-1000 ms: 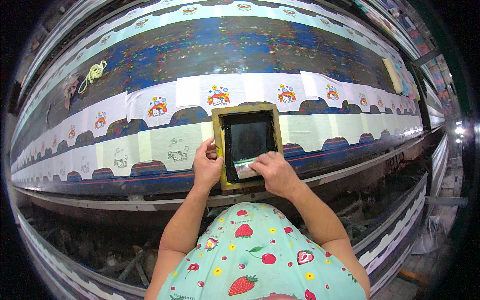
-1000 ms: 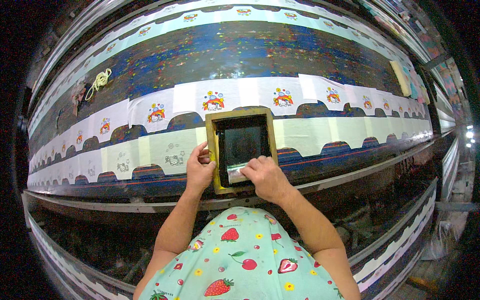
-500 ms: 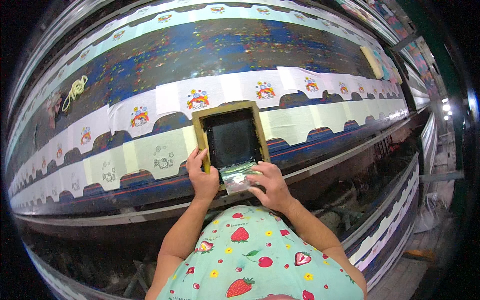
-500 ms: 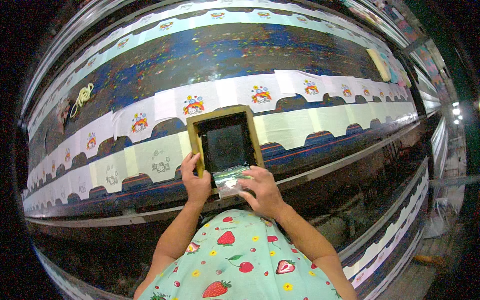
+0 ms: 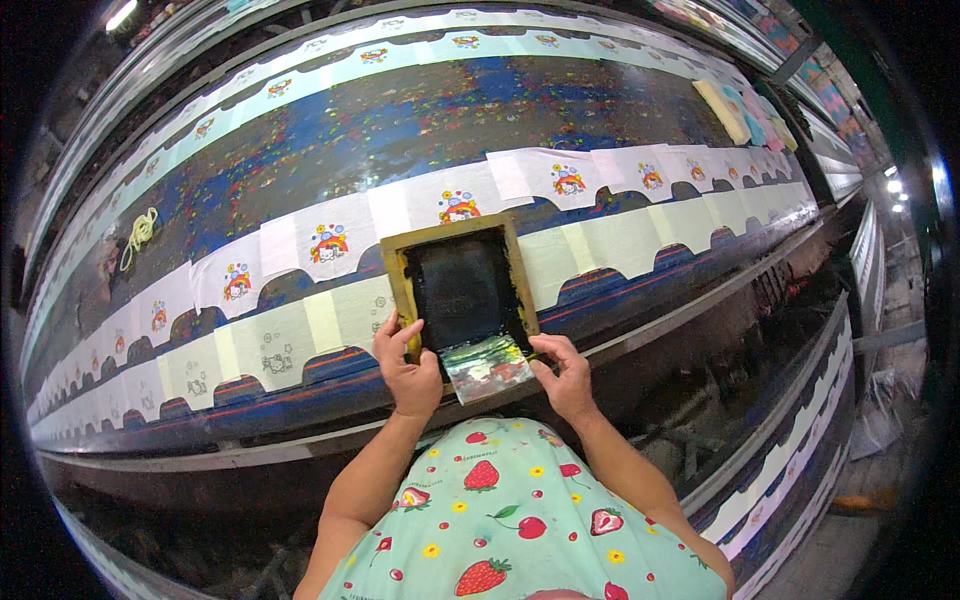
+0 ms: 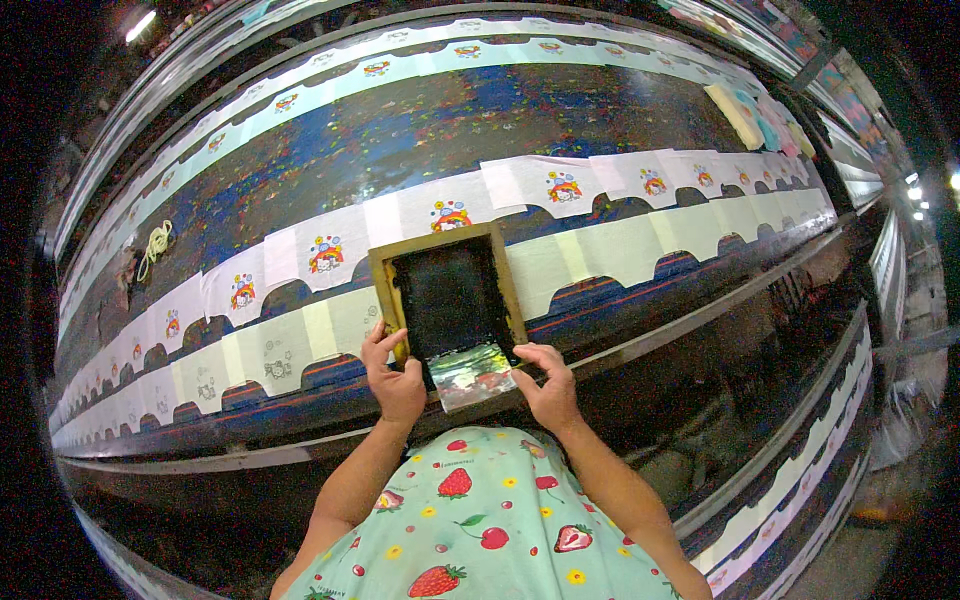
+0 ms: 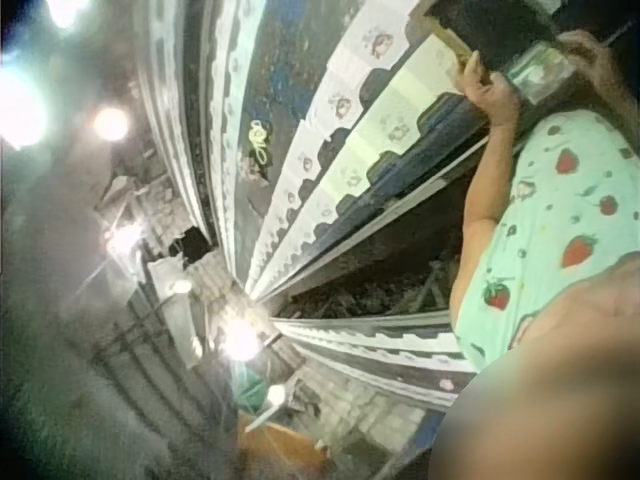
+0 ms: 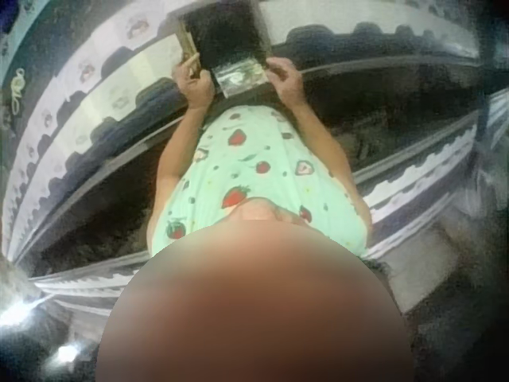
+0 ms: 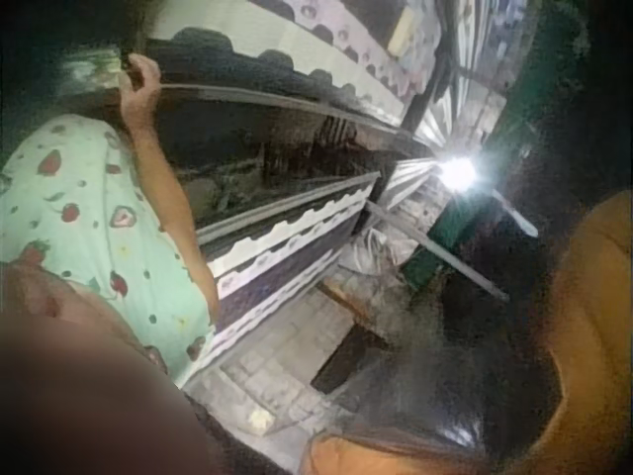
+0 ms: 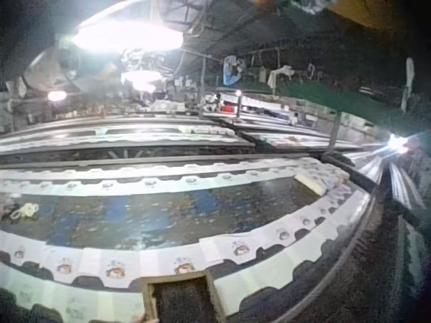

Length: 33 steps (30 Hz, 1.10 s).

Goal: The person uses a squeegee to spread black ink evenly across a screen-printing frame. They repeatedly move the squeegee back and forth over the mesh, then lift the frame to inspect the ink distribution. The process is repeated multiple times on the same frame.

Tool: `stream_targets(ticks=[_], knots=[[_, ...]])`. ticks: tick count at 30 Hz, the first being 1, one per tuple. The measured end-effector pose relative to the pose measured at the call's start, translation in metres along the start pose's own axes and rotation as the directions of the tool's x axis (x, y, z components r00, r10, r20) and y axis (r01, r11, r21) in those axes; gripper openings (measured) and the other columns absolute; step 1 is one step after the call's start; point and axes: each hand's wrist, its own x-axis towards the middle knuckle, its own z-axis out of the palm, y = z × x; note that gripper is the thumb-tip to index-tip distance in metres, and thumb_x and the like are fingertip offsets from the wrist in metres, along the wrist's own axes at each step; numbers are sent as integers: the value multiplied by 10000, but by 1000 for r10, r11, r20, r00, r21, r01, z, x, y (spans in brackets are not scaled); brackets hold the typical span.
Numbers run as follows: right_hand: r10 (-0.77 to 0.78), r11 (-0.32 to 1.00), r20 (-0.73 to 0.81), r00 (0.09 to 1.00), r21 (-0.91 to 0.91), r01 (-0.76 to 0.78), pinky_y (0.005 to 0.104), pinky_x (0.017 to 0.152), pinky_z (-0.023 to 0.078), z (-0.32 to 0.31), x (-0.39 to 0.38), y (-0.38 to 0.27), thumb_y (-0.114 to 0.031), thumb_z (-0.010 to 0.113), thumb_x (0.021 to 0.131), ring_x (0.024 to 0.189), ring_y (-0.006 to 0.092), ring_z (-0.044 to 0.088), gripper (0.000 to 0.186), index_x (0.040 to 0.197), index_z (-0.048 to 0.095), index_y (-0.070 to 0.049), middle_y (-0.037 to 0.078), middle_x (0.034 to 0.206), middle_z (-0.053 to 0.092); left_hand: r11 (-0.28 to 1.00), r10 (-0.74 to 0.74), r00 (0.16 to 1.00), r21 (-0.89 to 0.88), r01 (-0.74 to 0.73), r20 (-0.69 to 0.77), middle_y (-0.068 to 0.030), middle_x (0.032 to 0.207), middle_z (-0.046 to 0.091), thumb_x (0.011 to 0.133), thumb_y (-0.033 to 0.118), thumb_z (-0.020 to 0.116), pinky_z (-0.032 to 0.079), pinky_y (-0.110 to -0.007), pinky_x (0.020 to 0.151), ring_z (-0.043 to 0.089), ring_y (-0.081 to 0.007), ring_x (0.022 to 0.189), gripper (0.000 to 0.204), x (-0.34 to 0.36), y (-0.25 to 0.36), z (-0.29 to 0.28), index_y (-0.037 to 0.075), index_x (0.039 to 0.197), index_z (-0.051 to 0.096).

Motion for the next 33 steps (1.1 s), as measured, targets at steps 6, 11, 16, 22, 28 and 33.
stream_targets(ticks=[6, 11, 16, 22, 28, 33], knots=[[-35, 999, 18, 999, -26, 35, 455, 1216, 518, -82, 26, 38, -26, 842, 917, 1365, 350, 705, 386, 1300, 797, -25, 166, 1356, 791, 998, -57, 998, -21, 57, -30, -283, 1501, 652, 775, -79, 676, 435, -502, 1251, 614, -433, 1385, 501, -14, 21, 88, 38, 1240, 820], [3, 1000, 66, 998, 3, -3, 458, 1222, 515, -118, 39, 51, 9, 853, 902, 1389, 351, 689, 419, 1314, 786, -23, 157, 1373, 782, 994, -105, 993, -16, 105, -44, -262, 1515, 638, 784, -87, 688, 412, -504, 1272, 584, -433, 1430, 511, -22, 31, 121, 65, 1254, 818], [-77, 990, 103, 992, -110, 88, 490, 1223, 509, -127, 44, 45, 7, 850, 897, 1387, 368, 678, 403, 1292, 789, -43, 163, 1382, 759, 993, -116, 993, 6, 116, -26, -261, 1517, 645, 794, -81, 688, 408, -506, 1278, 588, -428, 1447, 485, -23, 31, 126, 59, 1241, 813], [-468, 756, 385, 796, -291, 586, 571, 1161, 505, -113, 46, 12, -165, 923, 847, 1362, 416, 649, 519, 1341, 778, -104, 151, 1392, 695, 991, -134, 990, -23, 133, -34, -256, 1515, 652, 796, -83, 689, 415, -495, 1275, 588, -417, 1458, 470, -24, 29, 130, 60, 1226, 816], [-440, 576, 624, 646, -356, 736, 528, 1081, 543, -93, 72, -10, -100, 849, 841, 1232, 378, 698, 449, 1285, 788, -73, 148, 1287, 728, 989, -146, 989, -5, 146, -7, -261, 1551, 655, 807, -78, 706, 430, -471, 1277, 605, -408, 1465, 459, -23, 31, 131, 40, 1242, 797], [-299, 584, 766, 570, -325, 744, 490, 964, 587, -98, 106, -32, -28, 739, 907, 1104, 354, 732, 299, 1197, 802, -63, 122, 1138, 760, 987, -158, 988, -11, 158, 0, -258, 1546, 658, 805, -74, 705, 446, -475, 1257, 605, -408, 1452, 491, -23, 28, 128, 37, 1276, 790]])
